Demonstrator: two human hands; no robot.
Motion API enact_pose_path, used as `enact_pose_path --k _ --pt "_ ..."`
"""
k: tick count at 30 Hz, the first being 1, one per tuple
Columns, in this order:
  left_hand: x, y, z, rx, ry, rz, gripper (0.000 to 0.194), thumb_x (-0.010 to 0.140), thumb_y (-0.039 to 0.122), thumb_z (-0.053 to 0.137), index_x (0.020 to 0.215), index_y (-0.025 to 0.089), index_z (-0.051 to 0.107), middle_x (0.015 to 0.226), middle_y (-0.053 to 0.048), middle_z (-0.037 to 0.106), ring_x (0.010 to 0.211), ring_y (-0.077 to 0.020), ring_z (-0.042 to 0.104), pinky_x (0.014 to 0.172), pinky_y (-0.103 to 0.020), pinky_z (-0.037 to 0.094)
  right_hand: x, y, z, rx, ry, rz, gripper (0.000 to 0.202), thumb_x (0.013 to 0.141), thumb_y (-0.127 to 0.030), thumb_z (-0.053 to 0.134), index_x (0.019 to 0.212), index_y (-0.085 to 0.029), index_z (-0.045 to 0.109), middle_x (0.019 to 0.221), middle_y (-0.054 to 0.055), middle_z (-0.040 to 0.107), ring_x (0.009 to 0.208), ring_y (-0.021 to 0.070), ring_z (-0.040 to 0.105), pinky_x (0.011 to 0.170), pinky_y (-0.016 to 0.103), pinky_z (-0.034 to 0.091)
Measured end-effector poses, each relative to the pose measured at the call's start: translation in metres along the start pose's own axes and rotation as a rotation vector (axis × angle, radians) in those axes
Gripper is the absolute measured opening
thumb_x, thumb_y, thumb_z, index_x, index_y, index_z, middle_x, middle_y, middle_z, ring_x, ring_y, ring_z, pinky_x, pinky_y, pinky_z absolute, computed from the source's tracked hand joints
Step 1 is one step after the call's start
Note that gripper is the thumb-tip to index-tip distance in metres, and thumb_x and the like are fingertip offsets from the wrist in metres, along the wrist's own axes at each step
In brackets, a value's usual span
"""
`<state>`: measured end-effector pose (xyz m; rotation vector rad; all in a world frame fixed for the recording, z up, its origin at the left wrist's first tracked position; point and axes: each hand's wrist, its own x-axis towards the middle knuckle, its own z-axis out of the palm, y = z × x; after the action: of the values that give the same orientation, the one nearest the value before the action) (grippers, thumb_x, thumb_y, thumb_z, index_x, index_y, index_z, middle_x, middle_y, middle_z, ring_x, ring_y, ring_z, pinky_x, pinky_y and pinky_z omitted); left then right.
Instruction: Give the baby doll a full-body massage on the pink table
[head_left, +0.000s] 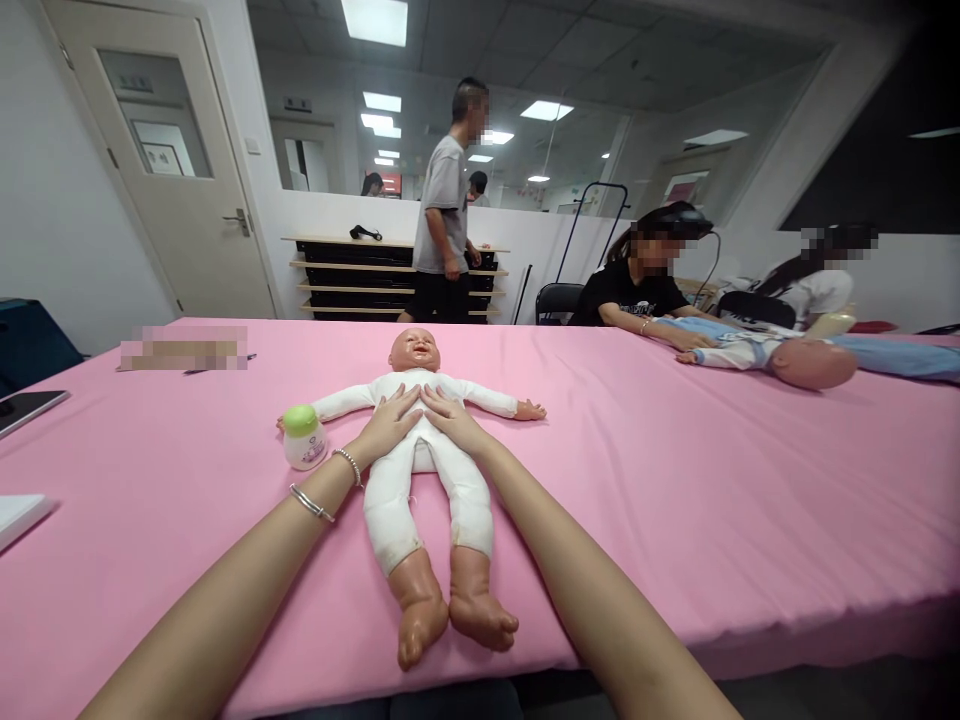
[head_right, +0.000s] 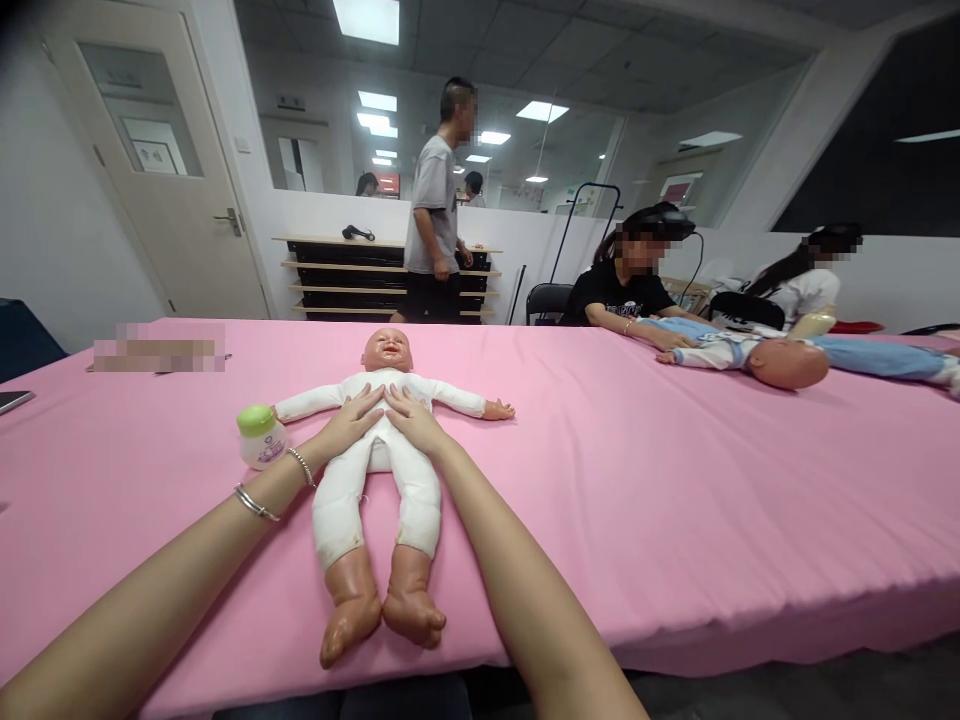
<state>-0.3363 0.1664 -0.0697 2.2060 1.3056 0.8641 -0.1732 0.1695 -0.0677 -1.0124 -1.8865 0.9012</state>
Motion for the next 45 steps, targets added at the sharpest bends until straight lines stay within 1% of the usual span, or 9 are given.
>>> enact_pose_path --k 5,12,16,21,23,27,30,35,45 --pt "0.001 -0.013 -0.004 0.151 -0.022 -0.075 0.053 0.092 0.045 0.027 0.142 0.026 0.028 0.151 -0.003 0.015 0.14 -0.0264 0.006 0.107 -0.059 0.005 0.0 0.016 -0.013 -0.186 -0.065 0.018 0.051 0.088 -0.046 0.043 0.135 -0.03 0.039 0.15 0.002 0.016 0.141 0.0225 0.005 0.109 0.053 -0.008" --pt "-0.001 -0.038 -0.006 0.22 0.088 -0.238 0.052 0.094 0.038 0.021 0.143 0.02 0.027 0.15 -0.005 0.018 0.139 -0.0266 0.01 0.108 -0.059 0.009 -0.004 0.039 -0.022 -0.35 0.017 0.087 0.055 0.091 -0.049 0.03 0.141 -0.026 0.03 0.152 0.002 0.011 0.141 0.0204 0.006 0.113 0.048 0.003" --pt "-0.003 -0.051 -0.006 0.21 0.259 -0.235 0.046 0.091 0.03 0.031 0.131 0.013 0.048 0.142 -0.008 0.037 0.136 -0.0268 0.023 0.111 -0.049 0.019 -0.011 0.038 -0.023 -0.404 0.204 0.135 0.05 0.09 -0.044 0.036 0.134 -0.023 0.044 0.145 0.005 0.034 0.136 0.0212 0.028 0.111 0.04 0.022" --pt "-0.009 -0.037 -0.016 0.077 0.462 -0.168 0.04 0.079 0.012 0.04 0.111 0.014 0.065 0.121 -0.006 0.06 0.12 -0.0209 0.049 0.106 -0.035 0.036 -0.014 0.031 -0.022 -0.394 0.528 0.24 0.029 0.084 -0.034 0.046 0.097 -0.019 0.067 0.101 0.007 0.068 0.098 0.0224 0.061 0.091 0.036 0.044" --pt "-0.01 -0.019 -0.019 -0.032 0.41 -0.031 0.04 0.078 0.015 0.042 0.111 0.016 0.064 0.118 -0.003 0.062 0.114 -0.019 0.054 0.103 -0.033 0.04 -0.011 0.031 -0.018 -0.215 0.552 0.216 0.03 0.085 -0.031 0.042 0.094 -0.016 0.067 0.099 0.007 0.069 0.096 0.021 0.062 0.089 0.034 0.046" --pt "-0.008 0.02 -0.017 -0.152 -0.087 0.253 0.035 0.079 0.02 0.043 0.104 0.02 0.068 0.111 0.0 0.065 0.117 -0.0183 0.052 0.107 -0.035 0.035 -0.008 0.035 -0.012 0.089 0.462 0.227 0.033 0.081 -0.022 0.046 0.11 -0.013 0.06 0.118 0.009 0.062 0.11 0.0196 0.056 0.098 0.034 0.042" --pt "0.0 0.032 -0.013 -0.08 -0.267 0.316 0.037 0.082 0.021 0.04 0.108 0.022 0.066 0.116 0.001 0.063 0.126 -0.0179 0.043 0.113 -0.038 0.02 -0.009 0.04 -0.012 0.126 0.398 0.224 0.038 0.082 -0.021 0.047 0.117 -0.015 0.056 0.128 0.008 0.055 0.119 0.0195 0.051 0.103 0.036 0.037" --pt "0.017 0.023 -0.011 0.109 -0.331 0.258 0.044 0.09 0.038 0.034 0.128 0.026 0.05 0.141 -0.001 0.039 0.137 -0.0212 0.023 0.112 -0.05 0.004 -0.009 0.046 -0.012 0.133 0.365 0.19 0.04 0.084 -0.025 0.047 0.122 -0.017 0.054 0.133 0.008 0.051 0.124 0.0188 0.046 0.108 0.037 0.032" --pt "0.037 -0.004 -0.004 0.311 -0.132 -0.061 0.055 0.09 0.051 0.025 0.14 0.03 0.031 0.151 0.0 0.016 0.14 -0.0266 0.004 0.107 -0.06 0.004 -0.008 0.048 -0.01 0.108 0.303 0.156 0.044 0.086 -0.032 0.046 0.127 -0.017 0.051 0.14 0.005 0.042 0.133 0.0164 0.034 0.114 0.035 0.022"
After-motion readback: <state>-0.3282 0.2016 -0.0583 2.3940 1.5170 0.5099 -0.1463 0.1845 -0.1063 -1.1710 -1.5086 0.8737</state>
